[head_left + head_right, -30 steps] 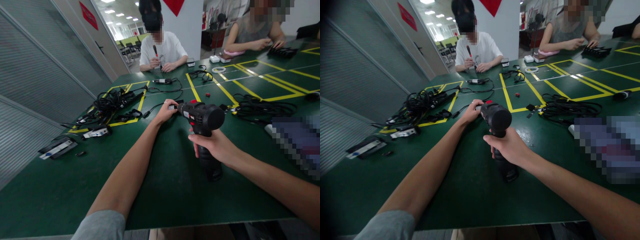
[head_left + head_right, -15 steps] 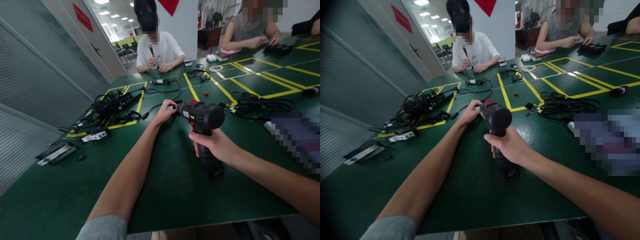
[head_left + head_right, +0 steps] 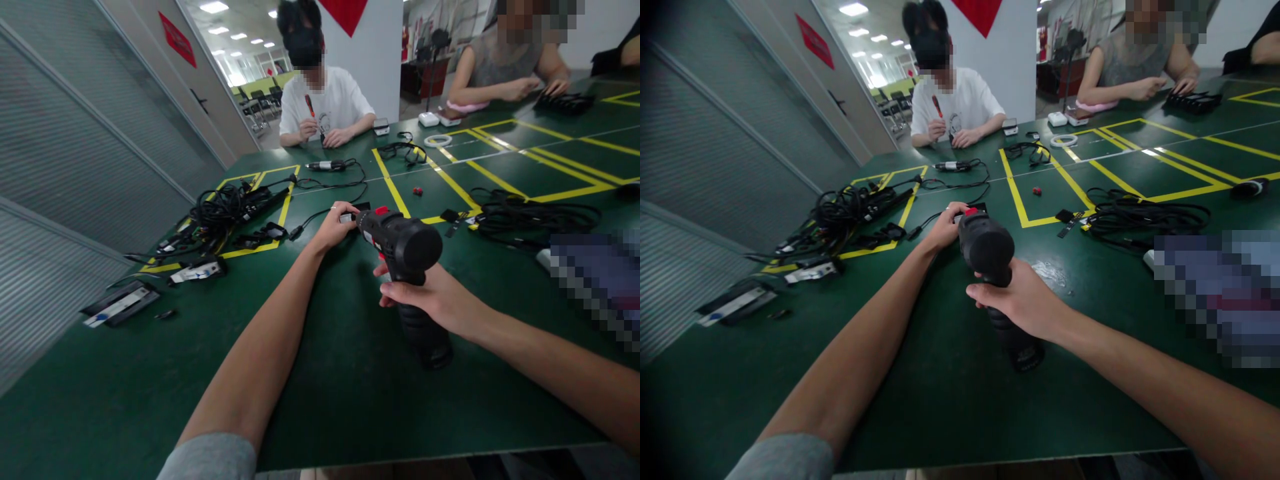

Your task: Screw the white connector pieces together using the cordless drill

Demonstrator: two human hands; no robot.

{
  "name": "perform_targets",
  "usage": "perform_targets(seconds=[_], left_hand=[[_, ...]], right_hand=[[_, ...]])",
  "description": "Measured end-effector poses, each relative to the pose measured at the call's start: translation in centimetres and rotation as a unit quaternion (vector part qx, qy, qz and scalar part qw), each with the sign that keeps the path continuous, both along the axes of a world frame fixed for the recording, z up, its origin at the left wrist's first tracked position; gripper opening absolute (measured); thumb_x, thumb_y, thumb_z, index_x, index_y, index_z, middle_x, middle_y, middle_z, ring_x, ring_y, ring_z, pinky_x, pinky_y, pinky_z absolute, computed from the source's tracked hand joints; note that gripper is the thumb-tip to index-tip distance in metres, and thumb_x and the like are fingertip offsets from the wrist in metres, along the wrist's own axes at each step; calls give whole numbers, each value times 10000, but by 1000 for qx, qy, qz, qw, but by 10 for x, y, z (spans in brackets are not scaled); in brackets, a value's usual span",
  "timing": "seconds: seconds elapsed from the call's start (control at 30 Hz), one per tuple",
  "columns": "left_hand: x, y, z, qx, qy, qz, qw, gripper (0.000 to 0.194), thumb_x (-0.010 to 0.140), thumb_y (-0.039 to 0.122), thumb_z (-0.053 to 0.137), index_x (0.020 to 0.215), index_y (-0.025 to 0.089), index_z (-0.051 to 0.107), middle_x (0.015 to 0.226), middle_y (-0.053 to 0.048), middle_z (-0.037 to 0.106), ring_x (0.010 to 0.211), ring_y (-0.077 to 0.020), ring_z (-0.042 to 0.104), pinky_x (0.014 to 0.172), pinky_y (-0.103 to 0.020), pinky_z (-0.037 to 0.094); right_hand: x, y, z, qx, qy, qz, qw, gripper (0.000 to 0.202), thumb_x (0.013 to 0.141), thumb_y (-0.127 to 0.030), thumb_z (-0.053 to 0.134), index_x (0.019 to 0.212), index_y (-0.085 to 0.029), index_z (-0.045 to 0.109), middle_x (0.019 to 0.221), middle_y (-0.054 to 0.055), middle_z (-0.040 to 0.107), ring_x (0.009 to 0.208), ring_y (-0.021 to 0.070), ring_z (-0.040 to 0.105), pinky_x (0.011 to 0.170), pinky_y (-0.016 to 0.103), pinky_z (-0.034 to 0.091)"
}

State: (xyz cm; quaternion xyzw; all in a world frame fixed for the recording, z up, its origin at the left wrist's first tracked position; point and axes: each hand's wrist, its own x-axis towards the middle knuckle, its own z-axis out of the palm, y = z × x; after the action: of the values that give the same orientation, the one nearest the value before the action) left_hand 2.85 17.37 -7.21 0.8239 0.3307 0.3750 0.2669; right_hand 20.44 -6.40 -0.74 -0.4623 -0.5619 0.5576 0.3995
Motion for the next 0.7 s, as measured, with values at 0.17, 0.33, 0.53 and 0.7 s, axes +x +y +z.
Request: perform_targets(seconds=[0.17, 0.33, 0.53, 0.7], left_hand=[[0, 1, -1, -2, 2, -1, 1000, 199, 702, 214, 668, 893, 163, 642, 1035, -70, 604, 1084, -219, 538, 1039, -383, 408], [0, 1, 0, -3, 4, 0, 1000, 204, 704, 221, 658, 899, 163, 648, 1053, -75, 607, 1102, -225, 536, 1054, -391, 397], [-1, 2, 0, 2, 12, 7, 1000, 239, 682, 205, 656, 917, 168, 642, 1049, -72, 614, 1096, -225, 540, 1053, -394, 398], [-2, 3, -1, 1, 6, -2, 1000, 233, 689, 220, 653, 916, 169, 641, 1058, -73, 609, 1094, -219, 538, 1051, -384, 400]], right_hand=[[-2, -2, 1, -4, 33, -9, 999, 295, 805, -304, 704, 1017, -179, 541, 827, 55, 686, 765, 222, 675, 730, 396, 536], [-1, -3, 4, 4, 45, -16, 999, 364, 790, -275, 726, 1070, -190, 509, 743, -3, 645, 670, 179, 638, 661, 348, 516], [2, 0, 1, 24, 49, 8, 998, 202, 825, -271, 692, 916, -190, 530, 678, -22, 595, 619, 151, 596, 619, 315, 474], [1, 1, 1, 22, 57, 4, 998, 214, 809, -264, 709, 910, -191, 535, 679, -23, 591, 612, 150, 590, 611, 308, 468]])
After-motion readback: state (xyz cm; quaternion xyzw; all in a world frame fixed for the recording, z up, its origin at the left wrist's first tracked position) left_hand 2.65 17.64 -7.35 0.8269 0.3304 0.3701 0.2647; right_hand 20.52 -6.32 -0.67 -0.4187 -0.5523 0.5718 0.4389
